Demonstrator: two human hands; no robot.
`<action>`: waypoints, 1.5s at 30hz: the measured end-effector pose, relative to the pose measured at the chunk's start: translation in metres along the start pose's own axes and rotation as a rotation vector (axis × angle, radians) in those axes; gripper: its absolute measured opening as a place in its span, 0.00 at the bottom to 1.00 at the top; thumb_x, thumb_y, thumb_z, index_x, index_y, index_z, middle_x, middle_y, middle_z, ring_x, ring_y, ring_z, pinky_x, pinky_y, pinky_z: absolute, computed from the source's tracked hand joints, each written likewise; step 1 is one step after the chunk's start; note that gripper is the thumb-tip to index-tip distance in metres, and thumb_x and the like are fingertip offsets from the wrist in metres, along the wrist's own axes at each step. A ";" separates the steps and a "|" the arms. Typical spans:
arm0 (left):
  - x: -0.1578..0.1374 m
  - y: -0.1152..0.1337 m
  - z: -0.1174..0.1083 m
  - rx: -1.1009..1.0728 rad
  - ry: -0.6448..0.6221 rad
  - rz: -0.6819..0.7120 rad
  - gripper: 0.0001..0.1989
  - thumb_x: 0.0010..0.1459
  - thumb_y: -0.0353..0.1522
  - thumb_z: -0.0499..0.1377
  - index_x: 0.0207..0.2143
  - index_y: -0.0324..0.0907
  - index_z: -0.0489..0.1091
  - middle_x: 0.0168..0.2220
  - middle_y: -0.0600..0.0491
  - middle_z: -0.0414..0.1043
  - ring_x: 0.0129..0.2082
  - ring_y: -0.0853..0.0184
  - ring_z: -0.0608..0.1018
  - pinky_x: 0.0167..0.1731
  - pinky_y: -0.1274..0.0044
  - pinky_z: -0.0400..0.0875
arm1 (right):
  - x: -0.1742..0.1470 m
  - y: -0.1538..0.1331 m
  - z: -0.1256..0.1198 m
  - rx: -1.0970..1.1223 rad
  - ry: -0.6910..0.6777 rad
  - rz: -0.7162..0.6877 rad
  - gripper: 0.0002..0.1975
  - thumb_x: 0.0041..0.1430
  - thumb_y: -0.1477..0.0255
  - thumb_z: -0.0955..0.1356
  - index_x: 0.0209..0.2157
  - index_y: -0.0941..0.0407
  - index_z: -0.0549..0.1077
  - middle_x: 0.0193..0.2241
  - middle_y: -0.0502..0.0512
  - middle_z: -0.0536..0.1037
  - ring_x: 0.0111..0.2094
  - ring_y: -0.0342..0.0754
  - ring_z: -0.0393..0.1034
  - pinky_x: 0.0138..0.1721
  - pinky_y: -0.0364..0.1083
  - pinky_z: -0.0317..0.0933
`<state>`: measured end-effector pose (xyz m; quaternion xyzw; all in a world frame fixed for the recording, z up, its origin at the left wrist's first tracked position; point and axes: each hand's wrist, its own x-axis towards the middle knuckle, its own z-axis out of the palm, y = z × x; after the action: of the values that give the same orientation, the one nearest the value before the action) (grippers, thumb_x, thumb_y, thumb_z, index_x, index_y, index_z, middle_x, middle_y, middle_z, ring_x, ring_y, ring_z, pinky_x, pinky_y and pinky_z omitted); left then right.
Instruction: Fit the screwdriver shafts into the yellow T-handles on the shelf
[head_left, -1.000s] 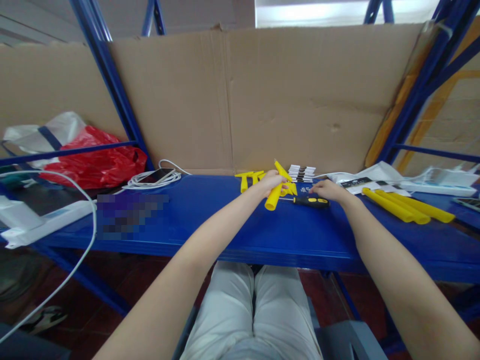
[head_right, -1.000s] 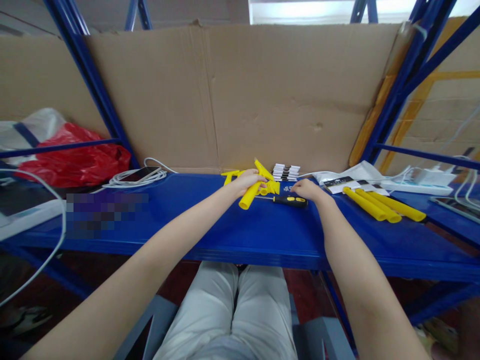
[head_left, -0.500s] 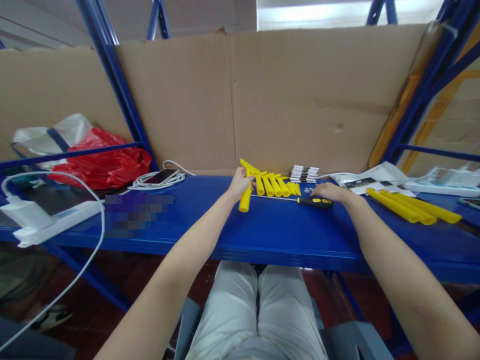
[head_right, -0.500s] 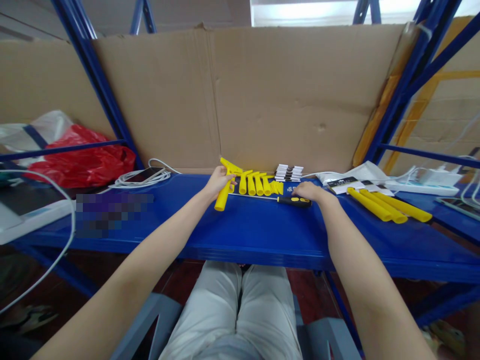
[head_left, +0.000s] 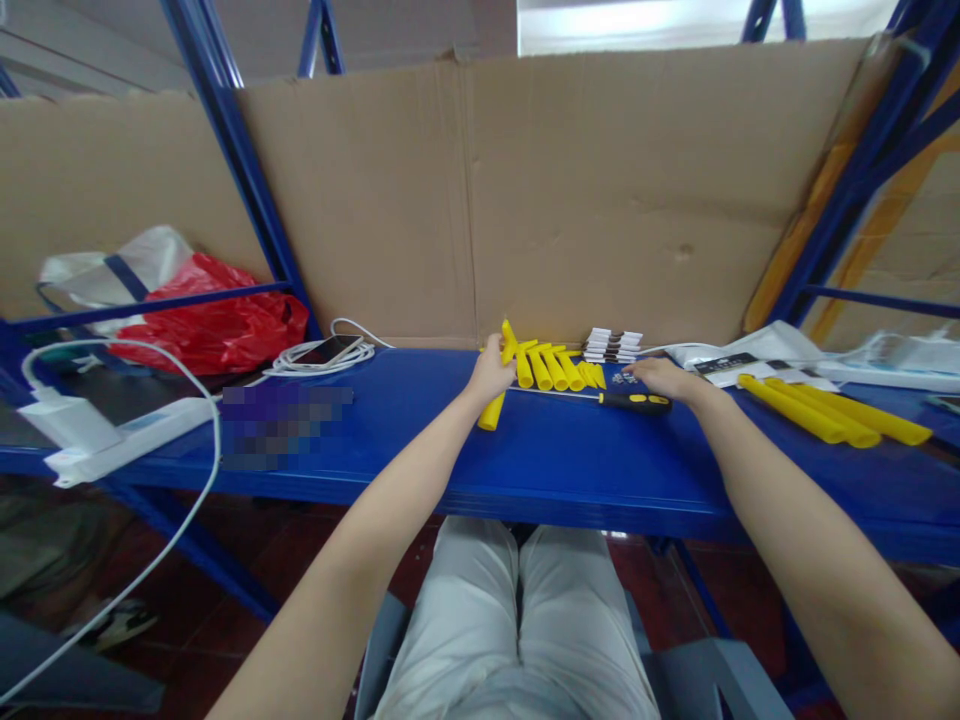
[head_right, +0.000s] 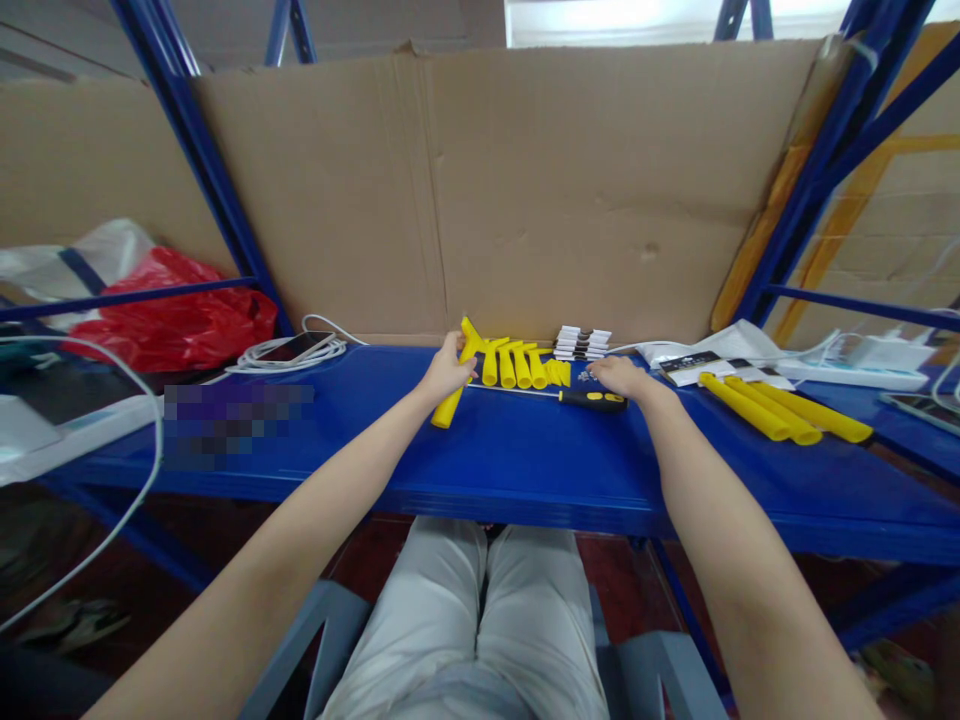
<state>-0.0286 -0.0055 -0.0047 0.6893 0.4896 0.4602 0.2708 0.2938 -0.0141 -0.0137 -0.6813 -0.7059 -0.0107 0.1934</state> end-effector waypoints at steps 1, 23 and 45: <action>0.000 0.000 0.000 0.003 0.005 0.003 0.25 0.59 0.22 0.57 0.58 0.42 0.62 0.57 0.41 0.73 0.51 0.58 0.81 0.50 0.67 0.76 | -0.002 -0.001 -0.004 0.009 0.000 0.027 0.14 0.58 0.63 0.67 0.36 0.54 0.83 0.43 0.59 0.84 0.45 0.55 0.76 0.50 0.49 0.67; 0.001 -0.003 -0.003 0.028 0.036 -0.030 0.26 0.57 0.20 0.59 0.57 0.43 0.65 0.60 0.41 0.71 0.56 0.56 0.78 0.50 0.68 0.75 | -0.031 -0.037 -0.027 -0.286 0.025 -0.034 0.13 0.48 0.71 0.69 0.37 0.51 0.79 0.41 0.57 0.82 0.45 0.58 0.74 0.44 0.52 0.63; -0.003 -0.003 0.000 -0.064 -0.046 -0.165 0.29 0.57 0.19 0.58 0.60 0.43 0.62 0.61 0.42 0.69 0.25 0.76 0.78 0.19 0.85 0.68 | -0.037 -0.028 -0.038 -0.159 0.354 0.077 0.16 0.53 0.71 0.67 0.42 0.51 0.81 0.44 0.61 0.82 0.50 0.65 0.70 0.48 0.60 0.61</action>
<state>-0.0300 -0.0066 -0.0087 0.6480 0.5234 0.4357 0.3411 0.2769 -0.0618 0.0181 -0.7083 -0.6314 -0.1784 0.2604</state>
